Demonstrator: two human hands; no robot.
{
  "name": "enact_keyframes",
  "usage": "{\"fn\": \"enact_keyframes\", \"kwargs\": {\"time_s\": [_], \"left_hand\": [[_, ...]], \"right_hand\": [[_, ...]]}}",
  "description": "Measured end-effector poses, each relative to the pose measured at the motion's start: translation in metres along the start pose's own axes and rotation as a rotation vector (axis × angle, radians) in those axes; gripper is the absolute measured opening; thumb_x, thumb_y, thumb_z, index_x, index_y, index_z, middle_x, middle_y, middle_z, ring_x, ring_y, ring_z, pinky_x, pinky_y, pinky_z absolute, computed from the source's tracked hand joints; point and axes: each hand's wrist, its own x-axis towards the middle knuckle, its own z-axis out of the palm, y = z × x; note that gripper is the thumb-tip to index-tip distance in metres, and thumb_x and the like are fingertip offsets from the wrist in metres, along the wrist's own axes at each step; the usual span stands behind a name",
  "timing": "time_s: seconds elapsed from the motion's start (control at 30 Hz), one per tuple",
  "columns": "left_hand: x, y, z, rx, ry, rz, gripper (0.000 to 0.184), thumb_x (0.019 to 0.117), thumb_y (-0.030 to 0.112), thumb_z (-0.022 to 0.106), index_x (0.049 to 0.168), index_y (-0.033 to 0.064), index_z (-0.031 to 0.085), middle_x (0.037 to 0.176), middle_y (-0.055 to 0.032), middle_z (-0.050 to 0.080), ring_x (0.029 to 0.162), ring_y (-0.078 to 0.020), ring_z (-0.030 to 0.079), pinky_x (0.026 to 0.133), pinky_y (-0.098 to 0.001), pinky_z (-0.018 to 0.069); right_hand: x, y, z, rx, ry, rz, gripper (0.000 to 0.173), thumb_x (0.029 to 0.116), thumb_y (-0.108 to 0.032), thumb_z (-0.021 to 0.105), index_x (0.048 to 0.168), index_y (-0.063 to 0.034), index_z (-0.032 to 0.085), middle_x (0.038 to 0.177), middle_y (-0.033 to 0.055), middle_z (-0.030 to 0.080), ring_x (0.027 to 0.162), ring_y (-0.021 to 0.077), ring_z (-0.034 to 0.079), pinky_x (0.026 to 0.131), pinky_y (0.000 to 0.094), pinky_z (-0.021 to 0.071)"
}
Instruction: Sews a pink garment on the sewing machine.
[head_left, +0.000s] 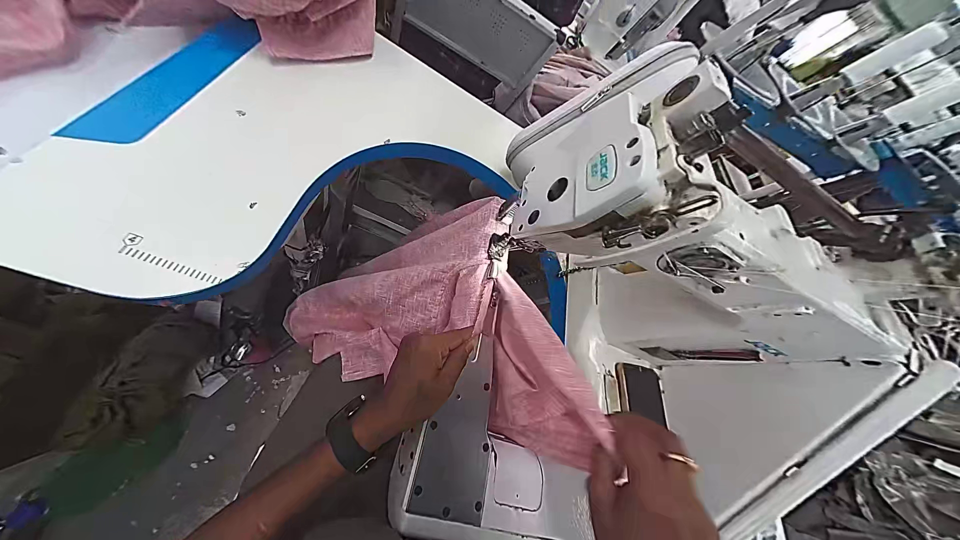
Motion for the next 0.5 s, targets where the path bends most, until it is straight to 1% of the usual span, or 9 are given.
{"fn": "enact_keyframes", "kwargs": {"time_s": [0.03,0.1,0.17,0.2,0.23,0.27,0.33,0.4,0.5], "left_hand": [[0.0,0.001,0.001,-0.006,0.003,-0.007,0.03,0.1035,0.016,0.051,0.112,0.0012,0.075,0.07,-0.0012,0.066,0.058,-0.0029,0.053,0.059,-0.0222,0.0449],[0.003,0.003,0.0,-0.001,-0.009,0.0,0.03,0.1025,0.014,0.051,0.113,0.0005,0.076,0.071,-0.0031,0.068,0.058,-0.0042,0.055,0.059,-0.0235,0.0458],[0.004,0.004,-0.004,0.034,-0.036,0.073,0.03,0.1009,0.012,0.052,0.112,-0.0016,0.076,0.066,-0.0052,0.067,0.054,-0.007,0.055,0.056,-0.0252,0.045],[0.005,0.003,-0.006,0.062,-0.045,0.134,0.03,0.0994,0.011,0.052,0.107,-0.0038,0.077,0.059,-0.006,0.062,0.05,-0.0102,0.053,0.052,-0.0275,0.0424],[0.003,0.002,-0.006,0.088,-0.054,0.185,0.027,0.0973,0.01,0.053,0.097,-0.0044,0.076,0.054,-0.0064,0.056,0.047,-0.0134,0.051,0.049,-0.0305,0.0403],[-0.002,0.001,-0.002,0.103,-0.059,0.206,0.025,0.0949,0.01,0.052,0.079,-0.0002,0.068,0.051,-0.0055,0.05,0.045,-0.0148,0.049,0.047,-0.032,0.0381],[0.004,-0.002,-0.004,0.07,-0.076,0.2,0.029,0.0962,0.012,0.052,0.07,0.0043,0.061,0.051,-0.0037,0.047,0.046,-0.014,0.046,0.048,-0.0314,0.0369],[0.007,-0.005,-0.002,0.046,-0.074,0.164,0.031,0.0997,0.014,0.05,0.074,0.0037,0.063,0.051,-0.0032,0.046,0.044,-0.0134,0.046,0.046,-0.0308,0.0364],[0.021,-0.003,0.006,0.078,0.017,0.124,0.031,0.1003,0.014,0.049,0.102,-0.0024,0.075,0.051,-0.004,0.051,0.044,-0.0146,0.048,0.045,-0.0319,0.0386]], "right_hand": [[0.002,0.011,-0.001,0.03,0.029,0.014,0.026,0.0878,0.002,0.054,0.106,0.0115,0.069,0.104,0.0314,0.068,0.088,0.0446,0.07,0.071,0.0515,0.0555],[0.002,0.01,-0.01,0.129,-0.067,-0.061,0.033,0.0875,0.006,0.051,0.115,0.0153,0.066,0.098,0.0302,0.071,0.08,0.041,0.072,0.068,0.0509,0.0568],[-0.004,-0.02,-0.015,0.157,-0.221,-0.246,0.022,0.0893,0.004,0.058,0.104,0.0151,0.07,0.083,0.0253,0.073,0.066,0.0354,0.073,0.056,0.047,0.0581],[-0.005,-0.042,-0.011,0.151,-0.288,-0.328,0.018,0.0909,0.002,0.059,0.099,0.0111,0.072,0.078,0.0208,0.073,0.063,0.0315,0.073,0.053,0.0431,0.0569],[-0.005,-0.062,-0.005,0.124,-0.332,-0.394,0.016,0.0883,0.001,0.06,0.095,0.0067,0.074,0.072,0.0167,0.071,0.058,0.028,0.071,0.048,0.0391,0.0545],[-0.005,-0.074,0.001,0.084,-0.354,-0.437,0.013,0.0845,0.0,0.062,0.091,0.0023,0.073,0.064,0.0124,0.065,0.049,0.025,0.065,0.04,0.0353,0.0491],[0.011,-0.079,0.009,0.072,-0.364,-0.415,0.011,0.0835,-0.001,0.063,0.089,-0.0007,0.073,0.06,0.0112,0.063,0.045,0.0254,0.063,0.038,0.0364,0.0468],[0.02,-0.071,0.008,0.068,-0.376,-0.366,0.012,0.0848,-0.002,0.063,0.09,0.0004,0.073,0.062,0.0132,0.065,0.048,0.0272,0.065,0.04,0.0385,0.0488],[0.033,-0.064,0.004,0.052,-0.375,-0.314,0.017,0.0873,-0.005,0.059,0.092,0.0033,0.073,0.069,0.0165,0.068,0.052,0.0287,0.067,0.043,0.0388,0.0496]]}}
